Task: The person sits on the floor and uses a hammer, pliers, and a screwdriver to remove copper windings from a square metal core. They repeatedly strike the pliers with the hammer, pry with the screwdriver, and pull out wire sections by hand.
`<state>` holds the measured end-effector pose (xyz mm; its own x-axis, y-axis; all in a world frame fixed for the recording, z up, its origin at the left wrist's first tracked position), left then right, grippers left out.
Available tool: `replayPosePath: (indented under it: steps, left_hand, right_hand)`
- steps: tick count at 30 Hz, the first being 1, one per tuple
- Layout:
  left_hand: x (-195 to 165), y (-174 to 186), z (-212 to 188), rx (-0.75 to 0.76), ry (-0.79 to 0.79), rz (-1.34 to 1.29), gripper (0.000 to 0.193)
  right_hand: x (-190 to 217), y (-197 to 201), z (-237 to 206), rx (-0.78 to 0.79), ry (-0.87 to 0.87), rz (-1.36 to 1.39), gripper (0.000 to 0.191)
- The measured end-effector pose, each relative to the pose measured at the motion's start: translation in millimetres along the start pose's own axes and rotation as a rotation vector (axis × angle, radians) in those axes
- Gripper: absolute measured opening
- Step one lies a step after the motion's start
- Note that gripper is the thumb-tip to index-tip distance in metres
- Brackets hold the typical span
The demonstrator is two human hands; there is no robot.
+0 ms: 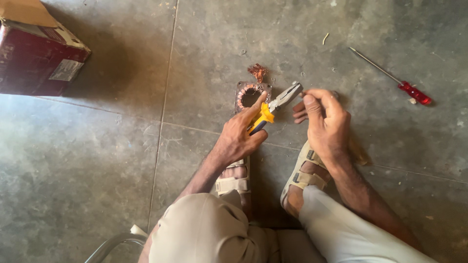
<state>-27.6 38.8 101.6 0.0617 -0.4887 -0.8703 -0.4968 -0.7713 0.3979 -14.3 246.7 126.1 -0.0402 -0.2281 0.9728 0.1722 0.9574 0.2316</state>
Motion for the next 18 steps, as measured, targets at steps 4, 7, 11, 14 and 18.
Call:
replayPosePath:
  steps: [4,7,11,14,18]
  left_hand:
    - [-1,0,0,0.012,-0.017,0.006,0.089]
    - [-3,-1,-1,0.004,-0.001,0.008,0.084]
    - [8,-4,-2,0.022,0.177,0.065,0.071]
    - [25,3,4,-0.189,0.19,0.145,0.055]
    - [64,25,12,-0.347,0.337,0.368,0.024]
  right_hand:
    - [2,0,2,0.03,0.018,-0.029,0.024]
    - [3,-2,4,0.041,-0.004,-0.029,0.023]
    - [3,1,1,0.055,0.06,-0.121,0.027]
    - [-6,14,-3,0.025,0.14,-0.169,0.032]
    - [-41,36,-17,-0.006,-0.004,-0.076,0.022]
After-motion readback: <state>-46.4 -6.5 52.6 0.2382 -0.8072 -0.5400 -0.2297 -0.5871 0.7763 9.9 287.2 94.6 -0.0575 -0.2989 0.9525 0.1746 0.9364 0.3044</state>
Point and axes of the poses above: each hand's wrist, its own z-axis towards the middle knuckle, its own y-axis out of the back of the hand, x = y × z, the point moved 3 cm from there along z, towards the middle knuckle, and after that the axes turned 6 degrees about y, right-handed, at the moved point
